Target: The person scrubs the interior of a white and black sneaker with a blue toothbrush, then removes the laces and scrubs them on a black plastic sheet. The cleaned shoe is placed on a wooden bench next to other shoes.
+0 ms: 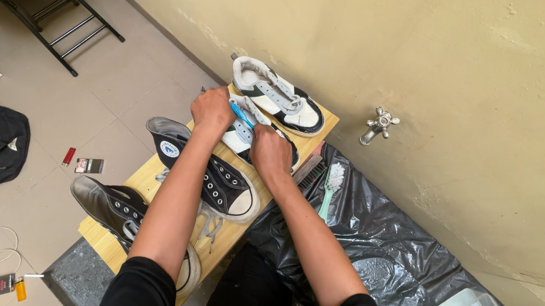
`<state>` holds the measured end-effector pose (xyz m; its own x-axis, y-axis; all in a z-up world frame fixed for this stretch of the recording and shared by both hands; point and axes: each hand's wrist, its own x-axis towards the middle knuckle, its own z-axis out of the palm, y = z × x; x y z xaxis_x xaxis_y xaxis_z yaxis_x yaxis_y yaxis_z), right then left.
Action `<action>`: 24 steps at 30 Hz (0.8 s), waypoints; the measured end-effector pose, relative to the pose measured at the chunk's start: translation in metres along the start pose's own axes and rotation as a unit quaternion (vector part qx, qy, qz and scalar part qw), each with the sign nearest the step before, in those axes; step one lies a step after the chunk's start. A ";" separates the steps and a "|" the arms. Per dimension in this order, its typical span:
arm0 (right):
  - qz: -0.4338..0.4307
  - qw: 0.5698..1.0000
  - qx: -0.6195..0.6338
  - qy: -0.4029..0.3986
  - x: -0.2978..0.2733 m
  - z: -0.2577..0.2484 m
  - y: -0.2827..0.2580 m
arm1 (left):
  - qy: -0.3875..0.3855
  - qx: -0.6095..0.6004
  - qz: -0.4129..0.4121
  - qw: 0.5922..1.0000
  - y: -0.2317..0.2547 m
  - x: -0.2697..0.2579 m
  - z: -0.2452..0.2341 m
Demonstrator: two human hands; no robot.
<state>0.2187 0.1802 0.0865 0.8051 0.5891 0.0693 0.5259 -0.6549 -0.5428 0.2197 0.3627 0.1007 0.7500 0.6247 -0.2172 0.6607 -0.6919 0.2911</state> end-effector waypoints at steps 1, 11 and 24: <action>-0.014 1.000 -0.018 0.011 0.000 0.003 0.002 | 0.000 -0.002 -0.005 1.000 0.002 0.000 -0.002; 0.075 0.979 0.184 0.053 -0.006 -0.049 0.002 | -0.063 -0.076 0.018 0.995 0.030 -0.026 -0.084; 0.270 0.954 0.126 0.045 0.027 -0.083 0.095 | -0.006 -0.224 0.018 0.974 0.013 0.098 0.005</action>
<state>0.3131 0.0947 0.1058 0.9661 0.1484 -0.2111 -0.0447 -0.7095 -0.7033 0.3022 0.4129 0.0789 0.7744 0.5973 -0.2088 0.5559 -0.4847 0.6753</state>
